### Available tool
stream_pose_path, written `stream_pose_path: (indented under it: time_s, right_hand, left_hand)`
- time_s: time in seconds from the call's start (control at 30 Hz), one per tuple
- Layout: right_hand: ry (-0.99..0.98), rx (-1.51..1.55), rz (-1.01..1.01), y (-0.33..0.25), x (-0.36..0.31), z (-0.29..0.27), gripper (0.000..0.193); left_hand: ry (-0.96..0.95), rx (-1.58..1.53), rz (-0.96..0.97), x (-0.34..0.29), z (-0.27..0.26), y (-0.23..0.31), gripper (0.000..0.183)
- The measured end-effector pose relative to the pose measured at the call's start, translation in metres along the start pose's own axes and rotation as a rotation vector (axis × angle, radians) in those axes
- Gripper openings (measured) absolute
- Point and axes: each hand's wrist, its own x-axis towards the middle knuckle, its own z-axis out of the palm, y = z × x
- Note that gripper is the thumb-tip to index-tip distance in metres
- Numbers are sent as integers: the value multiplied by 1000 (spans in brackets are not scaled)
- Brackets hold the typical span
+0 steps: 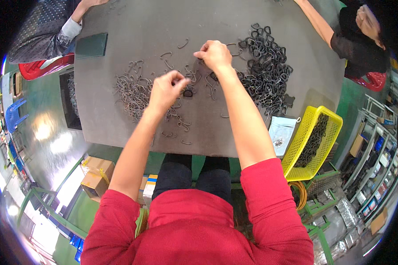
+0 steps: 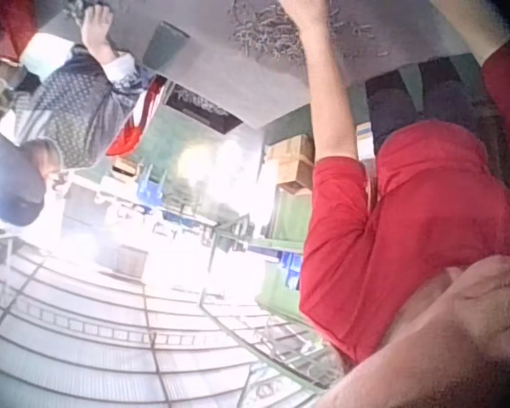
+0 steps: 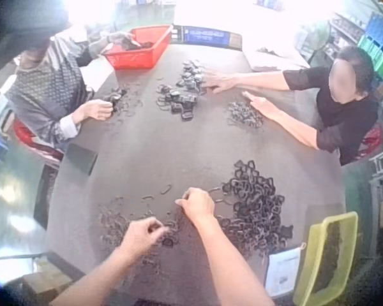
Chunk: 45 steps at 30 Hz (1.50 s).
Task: The person picks up small metal rings and clips from a pile on a table and places them into a yellow basket.
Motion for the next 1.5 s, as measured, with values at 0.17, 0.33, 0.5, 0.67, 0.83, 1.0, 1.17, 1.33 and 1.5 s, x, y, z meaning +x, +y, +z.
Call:
stream_pose_path:
  time_s: [0.17, 0.33, 0.5, 0.67, 0.83, 1.0, 1.17, 1.33, 1.5]
  right_hand:
    - [-336, 1289, -48, 46, -29, -49, 11]
    - [-222, 748, -14, 87, -38, -52, 17]
    - [28, -208, -157, 63, -52, -29, 27]
    - [-159, 265, 10, 75, -56, -40, 25]
    - [-338, 1322, 65, 88, -92, -76, 14]
    - [-35, 212, -27, 94, -70, -47, 26]
    - [171, -151, -143, 88, -72, -29, 26]
    - [-235, 1173, 90, 94, -95, -78, 16]
    - [-132, 917, 125, 106, -78, -75, 17]
  left_hand:
    - [135, 302, 152, -34, 27, -23, 27]
    - [-69, -74, 32, -25, 11, -7, 19]
    - [-452, -566, -206, -14, -21, 7, 16]
    - [-265, -259, -106, -3, -13, 8, 23]
    - [-449, -585, -182, -5, -24, 15, 22]
    - [-361, -474, -66, 3, -15, 22, 22]
    - [-384, -535, -98, 3, -11, 20, 24]
    - [-385, -1049, -110, 0, -11, 18, 29]
    - [-356, -1300, -230, 23, 19, 11, 27]
